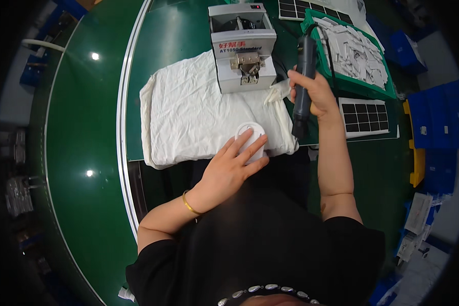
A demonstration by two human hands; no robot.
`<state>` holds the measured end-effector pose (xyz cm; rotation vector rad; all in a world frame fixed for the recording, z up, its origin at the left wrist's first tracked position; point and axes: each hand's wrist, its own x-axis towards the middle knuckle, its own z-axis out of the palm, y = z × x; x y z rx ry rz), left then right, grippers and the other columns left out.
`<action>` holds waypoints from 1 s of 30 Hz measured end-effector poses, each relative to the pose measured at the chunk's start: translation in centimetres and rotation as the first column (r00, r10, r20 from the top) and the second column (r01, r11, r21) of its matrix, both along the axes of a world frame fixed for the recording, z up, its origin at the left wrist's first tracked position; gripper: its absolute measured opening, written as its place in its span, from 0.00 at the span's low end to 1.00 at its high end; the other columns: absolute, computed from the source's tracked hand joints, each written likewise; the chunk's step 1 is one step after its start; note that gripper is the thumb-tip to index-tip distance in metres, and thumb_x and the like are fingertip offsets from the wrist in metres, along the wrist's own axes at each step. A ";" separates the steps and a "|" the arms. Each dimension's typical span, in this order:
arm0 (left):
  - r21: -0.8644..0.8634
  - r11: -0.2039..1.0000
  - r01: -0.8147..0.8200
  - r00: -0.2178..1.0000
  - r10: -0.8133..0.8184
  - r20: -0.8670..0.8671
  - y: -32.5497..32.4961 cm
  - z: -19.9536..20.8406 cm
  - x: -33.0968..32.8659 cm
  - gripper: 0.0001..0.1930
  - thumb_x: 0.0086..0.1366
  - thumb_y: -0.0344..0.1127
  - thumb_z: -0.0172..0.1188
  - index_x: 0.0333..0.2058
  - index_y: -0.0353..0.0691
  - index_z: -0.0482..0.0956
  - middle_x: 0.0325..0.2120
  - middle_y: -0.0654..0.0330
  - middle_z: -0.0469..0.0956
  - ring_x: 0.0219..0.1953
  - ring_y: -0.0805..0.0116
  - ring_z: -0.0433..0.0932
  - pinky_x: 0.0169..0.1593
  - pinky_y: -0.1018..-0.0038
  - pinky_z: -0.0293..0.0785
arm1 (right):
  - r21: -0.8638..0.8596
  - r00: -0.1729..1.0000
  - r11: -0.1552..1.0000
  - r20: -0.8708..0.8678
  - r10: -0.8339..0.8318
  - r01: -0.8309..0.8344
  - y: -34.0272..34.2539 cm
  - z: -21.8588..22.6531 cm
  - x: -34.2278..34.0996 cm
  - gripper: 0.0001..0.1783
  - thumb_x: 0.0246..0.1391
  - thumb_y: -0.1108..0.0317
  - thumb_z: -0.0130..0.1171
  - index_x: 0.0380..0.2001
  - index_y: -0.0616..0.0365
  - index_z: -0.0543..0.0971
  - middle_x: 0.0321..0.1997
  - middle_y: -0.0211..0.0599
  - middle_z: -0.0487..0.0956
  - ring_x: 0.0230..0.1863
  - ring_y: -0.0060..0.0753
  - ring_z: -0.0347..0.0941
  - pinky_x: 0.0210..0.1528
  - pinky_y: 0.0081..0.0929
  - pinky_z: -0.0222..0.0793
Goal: Assembling electronic components by attaching adhesive labels and using an electric screwdriver to fasten parts of a white plastic housing.
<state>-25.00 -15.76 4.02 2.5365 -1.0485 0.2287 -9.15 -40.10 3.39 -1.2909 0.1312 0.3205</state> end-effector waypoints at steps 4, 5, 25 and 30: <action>-0.044 0.997 -0.061 0.995 0.064 0.072 2.3 -0.2 1.4 0.19 0.51 0.27 0.60 0.44 0.48 0.76 0.57 0.55 0.71 0.53 0.51 0.75 0.50 0.67 0.76 | 0.027 0.998 0.997 0.000 0.067 -0.067 0.0 -1.7 0.8 0.14 0.51 0.68 0.66 0.36 0.57 0.70 0.24 0.33 0.74 0.19 0.26 0.73 0.20 0.25 0.70; -0.033 0.997 -0.066 0.994 0.069 0.090 3.1 -0.3 1.7 0.19 0.51 0.27 0.60 0.44 0.48 0.76 0.57 0.55 0.71 0.53 0.51 0.75 0.50 0.67 0.76 | 0.031 0.997 0.996 0.003 0.081 -0.081 -0.2 -2.0 0.9 0.14 0.51 0.69 0.66 0.35 0.57 0.70 0.23 0.33 0.74 0.20 0.27 0.73 0.20 0.26 0.69; -0.333 0.155 -0.930 0.295 0.854 -0.428 18.5 -7.3 38.3 0.21 0.48 0.45 0.71 0.39 0.39 0.84 0.36 0.53 0.83 0.41 0.55 0.81 0.47 0.68 0.74 | 0.103 0.994 0.995 -0.109 0.016 -0.005 -0.3 -2.3 1.2 0.18 0.55 0.69 0.61 0.46 0.60 0.68 0.26 0.38 0.75 0.22 0.32 0.75 0.23 0.31 0.73; -0.352 0.189 -0.917 0.320 0.874 -0.367 20.2 -9.1 45.7 0.43 0.49 0.43 0.70 0.62 0.37 0.63 0.53 0.54 0.76 0.54 0.55 0.75 0.57 0.67 0.70 | 0.117 0.995 0.993 -0.101 0.020 -0.008 -0.5 -2.4 1.2 0.21 0.55 0.70 0.60 0.48 0.61 0.66 0.25 0.39 0.76 0.21 0.33 0.75 0.23 0.30 0.73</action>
